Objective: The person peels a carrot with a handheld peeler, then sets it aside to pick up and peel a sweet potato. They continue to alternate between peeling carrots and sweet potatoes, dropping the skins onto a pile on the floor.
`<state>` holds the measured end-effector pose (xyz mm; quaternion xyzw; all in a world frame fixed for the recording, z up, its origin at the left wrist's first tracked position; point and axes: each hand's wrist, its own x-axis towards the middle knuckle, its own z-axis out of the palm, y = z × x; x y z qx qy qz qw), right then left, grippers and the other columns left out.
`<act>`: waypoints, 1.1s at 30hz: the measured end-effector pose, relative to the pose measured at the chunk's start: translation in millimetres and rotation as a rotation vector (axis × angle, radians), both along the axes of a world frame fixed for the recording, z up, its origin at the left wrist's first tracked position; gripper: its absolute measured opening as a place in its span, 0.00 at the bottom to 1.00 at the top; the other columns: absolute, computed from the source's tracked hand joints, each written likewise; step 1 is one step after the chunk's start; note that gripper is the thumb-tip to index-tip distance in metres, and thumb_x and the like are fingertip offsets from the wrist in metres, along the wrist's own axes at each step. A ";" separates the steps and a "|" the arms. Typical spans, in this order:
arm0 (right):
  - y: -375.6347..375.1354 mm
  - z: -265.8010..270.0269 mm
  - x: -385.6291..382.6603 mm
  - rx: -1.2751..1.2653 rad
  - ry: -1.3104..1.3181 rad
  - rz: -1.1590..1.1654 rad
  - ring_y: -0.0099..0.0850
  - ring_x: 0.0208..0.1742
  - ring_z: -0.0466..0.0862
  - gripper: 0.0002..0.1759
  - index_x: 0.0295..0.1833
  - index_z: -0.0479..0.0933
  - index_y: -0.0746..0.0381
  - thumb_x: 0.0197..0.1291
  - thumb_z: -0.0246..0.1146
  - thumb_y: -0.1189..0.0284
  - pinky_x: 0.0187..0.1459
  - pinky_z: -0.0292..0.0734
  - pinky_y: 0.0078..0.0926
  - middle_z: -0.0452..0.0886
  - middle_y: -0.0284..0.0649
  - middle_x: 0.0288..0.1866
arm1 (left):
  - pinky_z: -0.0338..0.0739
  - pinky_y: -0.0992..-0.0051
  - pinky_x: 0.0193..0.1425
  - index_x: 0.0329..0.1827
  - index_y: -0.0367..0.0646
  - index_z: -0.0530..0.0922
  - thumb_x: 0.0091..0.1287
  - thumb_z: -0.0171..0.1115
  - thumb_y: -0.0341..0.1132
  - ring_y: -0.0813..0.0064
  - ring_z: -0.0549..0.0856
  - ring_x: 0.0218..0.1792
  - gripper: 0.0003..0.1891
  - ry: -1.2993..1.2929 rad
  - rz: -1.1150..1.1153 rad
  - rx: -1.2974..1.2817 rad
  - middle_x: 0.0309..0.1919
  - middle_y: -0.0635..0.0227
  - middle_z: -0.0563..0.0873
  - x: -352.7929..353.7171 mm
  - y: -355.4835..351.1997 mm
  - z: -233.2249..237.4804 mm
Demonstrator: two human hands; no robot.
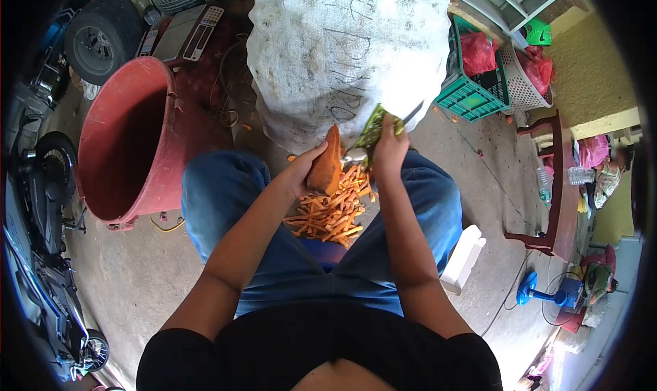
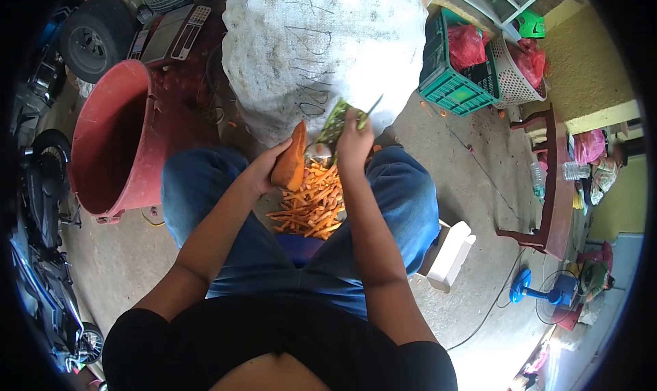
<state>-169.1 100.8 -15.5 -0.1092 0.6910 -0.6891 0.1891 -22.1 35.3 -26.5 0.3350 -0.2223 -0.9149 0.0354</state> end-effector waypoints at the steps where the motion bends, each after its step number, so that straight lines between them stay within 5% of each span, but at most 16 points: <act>1: -1.9 -2.7 6.5 -0.023 0.075 0.024 0.17 0.21 0.67 0.13 0.33 0.71 0.67 0.59 0.52 0.66 0.22 0.63 0.17 0.70 0.32 0.21 | 0.76 0.69 0.41 0.48 0.40 0.66 0.64 0.43 0.48 0.66 0.80 0.35 0.20 -0.001 0.004 0.001 0.37 0.60 0.77 0.3 -0.7 -5.5; 10: -3.3 -2.8 49.8 -0.002 0.211 0.157 0.30 0.23 0.72 0.14 0.35 0.70 0.68 0.59 0.52 0.65 0.29 0.67 0.26 0.74 0.44 0.22 | 0.77 0.70 0.40 0.48 0.44 0.68 0.66 0.37 0.44 0.71 0.80 0.36 0.17 0.133 0.062 0.148 0.38 0.65 0.78 -3.6 0.4 -23.4; 14: -1.7 8.2 56.6 0.101 0.306 0.223 0.21 0.24 0.70 0.13 0.34 0.71 0.68 0.59 0.53 0.67 0.28 0.66 0.22 0.72 0.36 0.21 | 0.77 0.70 0.38 0.47 0.43 0.69 0.67 0.36 0.45 0.72 0.81 0.35 0.18 0.007 0.104 0.154 0.37 0.65 0.79 -2.7 7.1 -6.5; 17: -4.3 11.3 54.0 0.214 0.399 0.158 0.28 0.23 0.71 0.14 0.31 0.71 0.69 0.58 0.53 0.67 0.29 0.66 0.26 0.73 0.43 0.21 | 0.77 0.72 0.37 0.47 0.43 0.69 0.67 0.36 0.45 0.73 0.81 0.35 0.18 -0.031 0.047 0.099 0.37 0.65 0.79 -1.3 4.5 -7.1; 19: -6.8 4.2 46.5 0.212 0.426 0.144 0.45 0.21 0.72 0.13 0.29 0.70 0.69 0.57 0.53 0.68 0.25 0.66 0.34 0.73 0.51 0.19 | 0.77 0.73 0.37 0.46 0.43 0.69 0.67 0.35 0.46 0.73 0.81 0.34 0.18 -0.011 0.000 0.042 0.36 0.65 0.79 -0.8 2.1 -10.3; 23: -9.5 -3.6 39.7 0.282 0.378 0.182 0.46 0.22 0.74 0.12 0.29 0.71 0.69 0.56 0.53 0.69 0.26 0.67 0.34 0.73 0.51 0.20 | 0.77 0.74 0.35 0.46 0.41 0.69 0.67 0.36 0.46 0.74 0.81 0.32 0.19 0.069 -0.099 -0.037 0.35 0.64 0.79 2.9 -5.6 -31.5; 25: -11.1 -10.5 35.4 0.209 0.556 0.091 0.45 0.23 0.75 0.13 0.29 0.71 0.69 0.56 0.53 0.69 0.26 0.67 0.34 0.74 0.52 0.21 | 0.77 0.74 0.34 0.47 0.40 0.69 0.66 0.37 0.47 0.74 0.81 0.32 0.19 0.098 -0.162 -0.047 0.35 0.64 0.79 5.7 -2.1 -29.4; 27: -13.1 -17.9 10.7 0.303 0.545 0.047 0.44 0.22 0.75 0.13 0.28 0.71 0.69 0.56 0.53 0.69 0.26 0.67 0.34 0.74 0.51 0.20 | 0.78 0.75 0.35 0.48 0.39 0.68 0.66 0.40 0.46 0.74 0.81 0.31 0.19 -0.147 -0.206 -0.203 0.34 0.63 0.79 3.9 16.3 -19.2; 33: -11.0 -11.7 -32.9 0.315 0.397 -0.231 0.35 0.18 0.72 0.13 0.28 0.71 0.70 0.56 0.53 0.69 0.24 0.66 0.32 0.74 0.46 0.19 | 0.77 0.75 0.38 0.48 0.36 0.67 0.65 0.42 0.45 0.72 0.81 0.33 0.20 -0.093 -0.254 -0.098 0.36 0.59 0.78 8.8 15.9 20.1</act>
